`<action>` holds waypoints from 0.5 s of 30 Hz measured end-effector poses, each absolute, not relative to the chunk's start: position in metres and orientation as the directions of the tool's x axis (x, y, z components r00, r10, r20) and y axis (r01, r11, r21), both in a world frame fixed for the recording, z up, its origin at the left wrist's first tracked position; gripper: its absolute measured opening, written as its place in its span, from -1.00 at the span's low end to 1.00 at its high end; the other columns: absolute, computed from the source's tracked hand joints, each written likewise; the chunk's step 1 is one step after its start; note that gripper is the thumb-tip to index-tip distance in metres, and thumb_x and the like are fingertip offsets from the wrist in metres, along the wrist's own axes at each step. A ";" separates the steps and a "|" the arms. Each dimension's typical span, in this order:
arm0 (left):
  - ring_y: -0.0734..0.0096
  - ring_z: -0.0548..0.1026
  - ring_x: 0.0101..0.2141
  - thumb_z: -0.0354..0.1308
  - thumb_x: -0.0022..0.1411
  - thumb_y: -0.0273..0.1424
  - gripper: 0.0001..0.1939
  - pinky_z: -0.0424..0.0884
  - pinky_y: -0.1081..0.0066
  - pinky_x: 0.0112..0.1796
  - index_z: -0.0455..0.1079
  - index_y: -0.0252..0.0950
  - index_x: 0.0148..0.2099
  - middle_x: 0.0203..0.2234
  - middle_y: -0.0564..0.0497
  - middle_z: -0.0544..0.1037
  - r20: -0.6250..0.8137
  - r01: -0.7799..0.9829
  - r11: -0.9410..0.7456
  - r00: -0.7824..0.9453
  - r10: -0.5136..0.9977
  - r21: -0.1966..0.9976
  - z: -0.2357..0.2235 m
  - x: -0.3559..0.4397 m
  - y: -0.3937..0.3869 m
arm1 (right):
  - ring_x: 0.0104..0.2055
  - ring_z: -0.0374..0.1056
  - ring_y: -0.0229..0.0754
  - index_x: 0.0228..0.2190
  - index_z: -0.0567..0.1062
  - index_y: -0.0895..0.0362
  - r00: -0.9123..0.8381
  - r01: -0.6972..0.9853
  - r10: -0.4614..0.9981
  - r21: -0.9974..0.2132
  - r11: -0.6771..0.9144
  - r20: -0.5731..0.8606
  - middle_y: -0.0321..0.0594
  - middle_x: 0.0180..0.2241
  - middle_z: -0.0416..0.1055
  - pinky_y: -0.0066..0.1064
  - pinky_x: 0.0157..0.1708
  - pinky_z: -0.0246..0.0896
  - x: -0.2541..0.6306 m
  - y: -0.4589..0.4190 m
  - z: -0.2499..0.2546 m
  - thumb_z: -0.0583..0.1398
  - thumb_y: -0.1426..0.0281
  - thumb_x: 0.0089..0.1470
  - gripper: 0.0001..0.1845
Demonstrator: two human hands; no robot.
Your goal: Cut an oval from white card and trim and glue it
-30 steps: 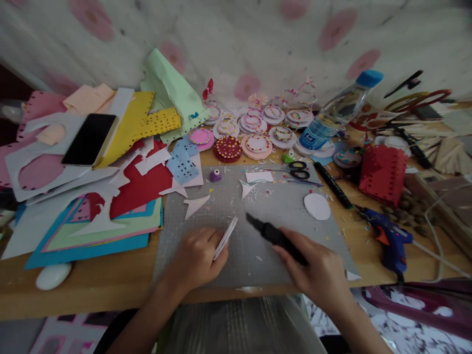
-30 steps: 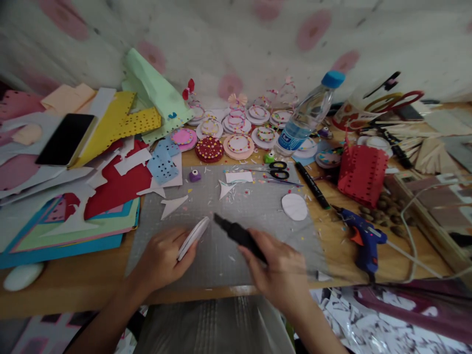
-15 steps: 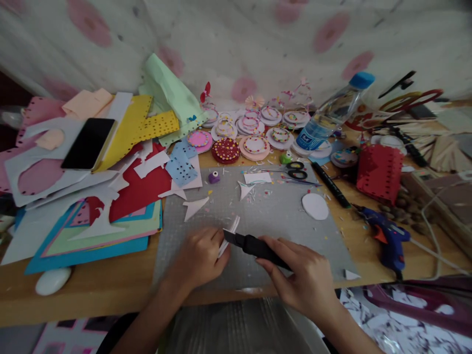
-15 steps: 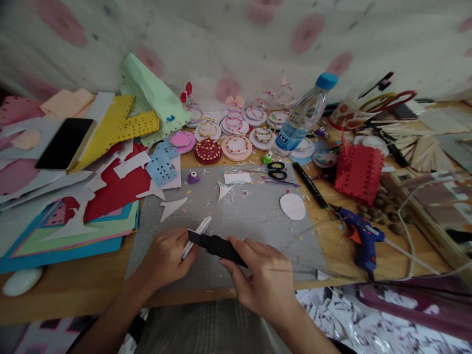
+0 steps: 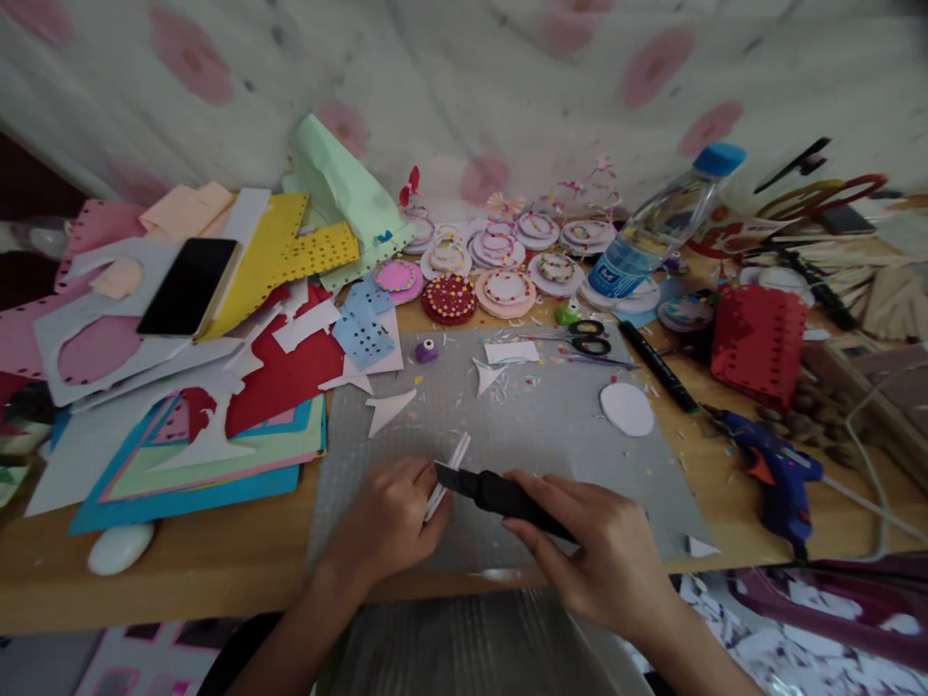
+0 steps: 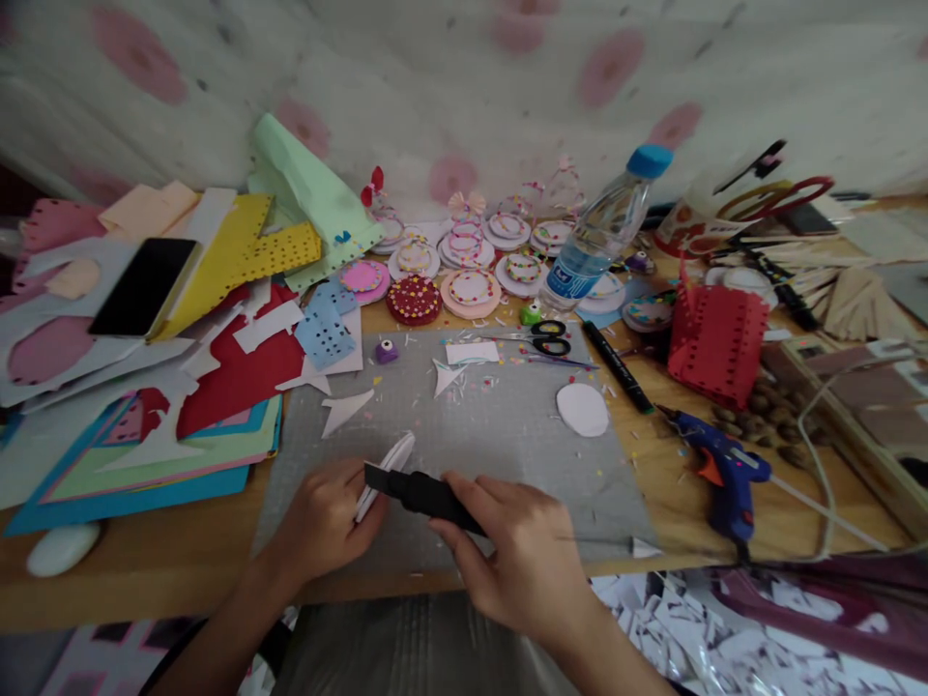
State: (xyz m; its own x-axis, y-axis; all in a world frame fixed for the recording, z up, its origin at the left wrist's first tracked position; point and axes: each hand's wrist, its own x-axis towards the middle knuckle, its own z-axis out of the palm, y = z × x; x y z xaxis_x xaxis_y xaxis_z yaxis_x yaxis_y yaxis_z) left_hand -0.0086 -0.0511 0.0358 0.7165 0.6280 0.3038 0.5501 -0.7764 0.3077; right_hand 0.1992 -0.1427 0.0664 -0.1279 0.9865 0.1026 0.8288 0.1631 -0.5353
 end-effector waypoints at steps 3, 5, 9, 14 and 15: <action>0.30 0.46 -0.50 -0.07 0.27 -0.49 -0.79 0.32 0.33 -0.49 0.35 -0.30 -0.38 -0.56 -0.01 0.44 0.330 0.523 -0.800 0.730 0.599 0.294 0.034 -0.010 -0.052 | -0.41 0.51 -0.14 -0.06 0.50 0.12 -0.069 0.893 0.987 -0.433 0.125 0.142 -0.14 -0.32 0.59 -0.41 -0.46 0.31 0.209 -0.141 0.059 0.08 0.21 0.23 -0.64; 0.29 0.47 -0.48 -0.06 0.27 -0.49 -0.81 0.34 0.33 -0.47 0.38 -0.32 -0.31 -0.53 -0.02 0.46 0.331 0.518 -0.802 0.732 0.595 0.298 0.032 -0.013 -0.055 | -0.47 0.52 -0.11 -0.12 0.54 0.11 0.067 0.953 0.981 -0.304 -0.008 0.184 -0.16 -0.36 0.60 -0.40 -0.56 0.26 0.222 -0.140 0.051 0.09 0.18 0.22 -0.63; 0.31 0.46 -0.48 -0.04 0.27 -0.50 -0.84 0.34 0.34 -0.45 0.38 -0.32 -0.25 -0.52 -0.01 0.47 0.341 0.517 -0.788 0.713 0.612 0.333 0.028 -0.017 -0.058 | -0.48 0.53 -0.09 -0.15 0.54 0.11 0.175 0.958 0.966 -0.260 -0.123 0.190 -0.20 -0.36 0.61 -0.40 -0.59 0.25 0.237 -0.142 0.048 0.11 0.16 0.21 -0.64; 0.28 0.46 -0.47 -0.05 0.26 -0.49 -0.84 0.34 0.33 -0.46 0.35 -0.31 -0.32 -0.52 -0.03 0.46 0.330 0.521 -0.807 0.737 0.589 0.277 0.029 -0.016 -0.056 | -0.41 0.51 -0.19 -0.07 0.48 0.12 -0.106 0.846 0.986 -0.509 0.159 0.131 -0.21 -0.33 0.59 -0.43 -0.47 0.32 0.215 -0.146 0.068 0.08 0.24 0.24 -0.67; 0.28 0.46 -0.47 -0.05 0.26 -0.49 -0.83 0.33 0.33 -0.47 0.34 -0.30 -0.35 -0.52 -0.03 0.46 0.326 0.521 -0.809 0.741 0.587 0.274 0.030 -0.015 -0.056 | -0.43 0.50 -0.18 -0.06 0.47 0.12 -0.129 0.846 0.982 -0.502 0.181 0.135 -0.21 -0.34 0.58 -0.41 -0.48 0.31 0.211 -0.147 0.072 0.08 0.24 0.24 -0.67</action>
